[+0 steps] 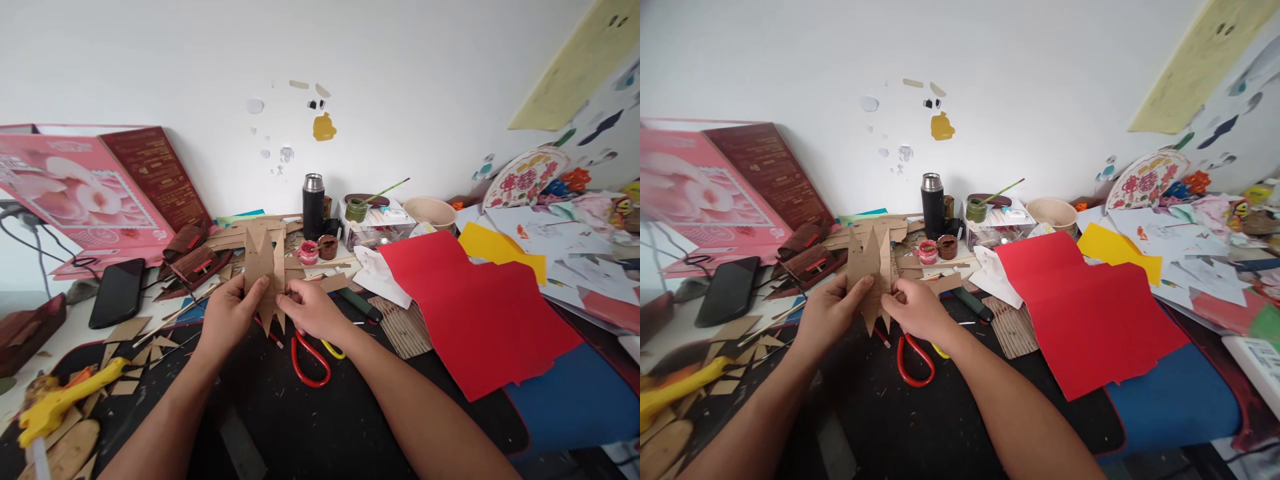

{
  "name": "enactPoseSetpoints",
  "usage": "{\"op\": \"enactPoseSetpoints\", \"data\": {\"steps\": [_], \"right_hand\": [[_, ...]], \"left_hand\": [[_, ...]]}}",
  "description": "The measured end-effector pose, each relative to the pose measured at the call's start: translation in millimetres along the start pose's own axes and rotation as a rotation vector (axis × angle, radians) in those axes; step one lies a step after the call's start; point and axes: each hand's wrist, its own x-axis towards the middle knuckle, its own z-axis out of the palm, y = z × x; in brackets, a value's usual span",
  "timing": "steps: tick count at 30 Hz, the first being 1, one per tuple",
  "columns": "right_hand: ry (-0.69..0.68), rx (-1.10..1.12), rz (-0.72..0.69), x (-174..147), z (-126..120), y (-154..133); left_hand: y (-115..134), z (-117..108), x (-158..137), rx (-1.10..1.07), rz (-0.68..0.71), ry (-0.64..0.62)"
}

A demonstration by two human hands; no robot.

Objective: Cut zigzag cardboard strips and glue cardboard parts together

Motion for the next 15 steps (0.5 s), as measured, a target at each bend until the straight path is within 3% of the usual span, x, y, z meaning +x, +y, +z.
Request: {"op": "enactPoseSetpoints", "data": {"steps": [15], "right_hand": [[0.004, 0.002, 0.026, -2.0, 1.0, -4.4]], "left_hand": [[4.2, 1.2, -1.6, 0.091, 0.042, 0.0]]}}
